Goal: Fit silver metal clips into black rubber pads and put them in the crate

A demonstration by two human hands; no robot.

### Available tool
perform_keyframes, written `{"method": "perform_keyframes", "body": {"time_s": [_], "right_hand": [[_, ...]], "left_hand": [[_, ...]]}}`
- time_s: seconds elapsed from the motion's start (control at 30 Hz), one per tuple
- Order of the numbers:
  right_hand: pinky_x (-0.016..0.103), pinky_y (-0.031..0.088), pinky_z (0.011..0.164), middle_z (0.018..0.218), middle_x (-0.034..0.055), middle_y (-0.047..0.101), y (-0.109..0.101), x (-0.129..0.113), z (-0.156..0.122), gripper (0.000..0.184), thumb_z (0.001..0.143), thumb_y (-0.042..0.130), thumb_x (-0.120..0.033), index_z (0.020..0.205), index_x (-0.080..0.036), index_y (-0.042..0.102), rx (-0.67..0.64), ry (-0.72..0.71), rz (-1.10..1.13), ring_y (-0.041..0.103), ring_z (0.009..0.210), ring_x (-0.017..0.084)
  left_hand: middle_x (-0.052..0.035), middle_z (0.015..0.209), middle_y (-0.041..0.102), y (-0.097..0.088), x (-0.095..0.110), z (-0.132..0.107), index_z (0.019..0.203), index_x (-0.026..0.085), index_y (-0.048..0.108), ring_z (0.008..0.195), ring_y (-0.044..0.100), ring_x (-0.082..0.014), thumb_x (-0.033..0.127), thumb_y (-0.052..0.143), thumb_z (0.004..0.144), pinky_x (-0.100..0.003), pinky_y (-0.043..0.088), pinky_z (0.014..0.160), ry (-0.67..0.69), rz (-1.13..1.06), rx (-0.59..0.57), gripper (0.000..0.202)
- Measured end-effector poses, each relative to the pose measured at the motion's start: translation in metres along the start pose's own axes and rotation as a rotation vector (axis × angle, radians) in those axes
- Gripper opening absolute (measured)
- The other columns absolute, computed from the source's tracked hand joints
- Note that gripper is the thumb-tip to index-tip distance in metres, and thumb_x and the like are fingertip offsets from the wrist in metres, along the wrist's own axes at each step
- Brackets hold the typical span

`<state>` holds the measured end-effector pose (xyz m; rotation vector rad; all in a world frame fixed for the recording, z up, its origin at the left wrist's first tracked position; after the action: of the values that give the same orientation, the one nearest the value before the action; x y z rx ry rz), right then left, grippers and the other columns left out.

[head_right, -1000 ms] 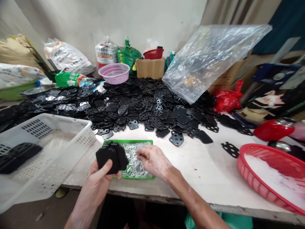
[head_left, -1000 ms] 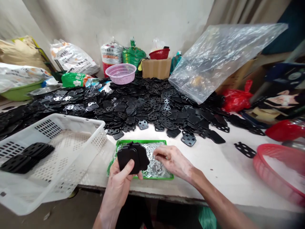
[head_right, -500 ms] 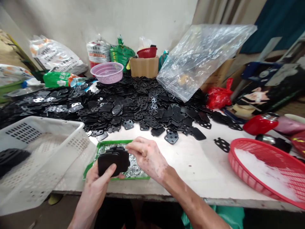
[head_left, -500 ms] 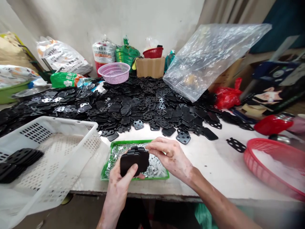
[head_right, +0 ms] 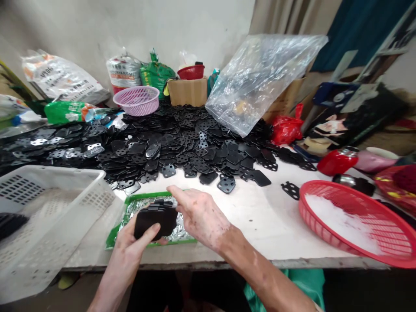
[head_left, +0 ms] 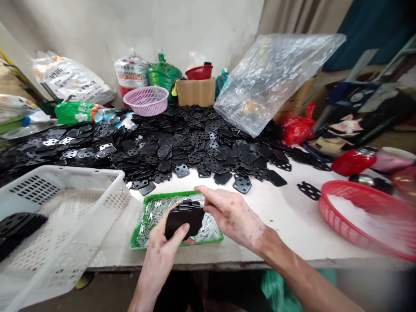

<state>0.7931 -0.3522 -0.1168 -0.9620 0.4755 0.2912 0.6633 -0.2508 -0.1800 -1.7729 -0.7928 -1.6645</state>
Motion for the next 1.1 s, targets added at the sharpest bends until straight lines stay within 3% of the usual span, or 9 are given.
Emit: {"method": "perform_keyframes", "body": {"time_s": [0.13,0.4,0.6,0.77,0.97,1.1], "right_hand": [[0.028,0.049,0.070,0.086,0.0086,0.068,-0.008,-0.004,-0.004,0.046,0.087,0.047,-0.003,0.132,-0.011,0.052,0.021,-0.037,-0.068,0.062,0.075,0.018],[0.023,0.045,0.064,0.079,0.0015,0.065,-0.012,0.003,-0.009,0.048,0.084,0.048,0.000,0.128,-0.018,0.053,-0.039,0.077,-0.005,0.059,0.068,0.014],[0.024,0.047,0.071,0.090,0.0051,0.068,-0.017,0.002,-0.009,0.047,0.083,0.050,0.000,0.126,-0.020,0.055,-0.024,0.044,-0.019,0.063,0.078,0.016],[0.024,0.047,0.070,0.087,0.0043,0.068,-0.020,-0.001,-0.009,0.046,0.083,0.051,0.000,0.125,-0.020,0.054,-0.023,0.008,-0.047,0.062,0.076,0.016],[0.028,0.046,0.069,0.082,0.0064,0.065,-0.019,-0.006,-0.009,0.046,0.082,0.047,0.001,0.126,-0.012,0.052,-0.100,-0.028,-0.209,0.058,0.075,0.019],[0.031,0.046,0.070,0.080,0.0080,0.063,-0.020,-0.011,-0.011,0.044,0.081,0.046,-0.001,0.123,-0.008,0.055,-0.050,-0.092,-0.258,0.056,0.075,0.021]], "left_hand": [[-0.0078,0.107,0.072,0.005,-0.001,0.003,0.119,0.019,0.064,0.082,0.070,-0.0262,0.041,0.073,0.075,-0.033,0.060,0.062,-0.037,0.020,-0.082,0.050],[-0.0041,0.096,0.067,0.019,-0.001,0.005,0.104,0.019,0.068,0.079,0.064,-0.0225,0.035,0.071,0.079,-0.035,0.059,0.061,-0.076,-0.055,-0.220,0.030],[-0.0056,0.096,0.067,0.023,-0.011,0.005,0.098,0.018,0.070,0.079,0.062,-0.0214,0.031,0.072,0.079,-0.032,0.057,0.058,-0.083,-0.151,-0.240,0.023],[-0.0069,0.091,0.066,0.032,-0.006,0.003,0.092,0.016,0.070,0.076,0.060,-0.0213,0.032,0.071,0.079,-0.033,0.056,0.056,-0.123,-0.212,-0.292,0.021],[-0.0057,0.091,0.065,0.036,-0.004,0.005,0.097,0.017,0.069,0.079,0.061,-0.0226,0.032,0.071,0.081,-0.035,0.057,0.058,-0.123,-0.124,-0.342,0.022],[-0.0049,0.090,0.065,0.037,-0.004,0.005,0.097,0.018,0.069,0.079,0.061,-0.0216,0.031,0.071,0.081,-0.031,0.055,0.058,-0.123,-0.137,-0.337,0.021]]}}
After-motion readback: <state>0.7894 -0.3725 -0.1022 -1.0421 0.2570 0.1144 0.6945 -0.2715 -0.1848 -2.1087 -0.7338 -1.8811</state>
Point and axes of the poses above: each hand's wrist, its own z-axis towards the middle knuckle, its own y-axis out of the palm, x = y × z, the point moved 7 cm from there along z, towards the middle knuckle
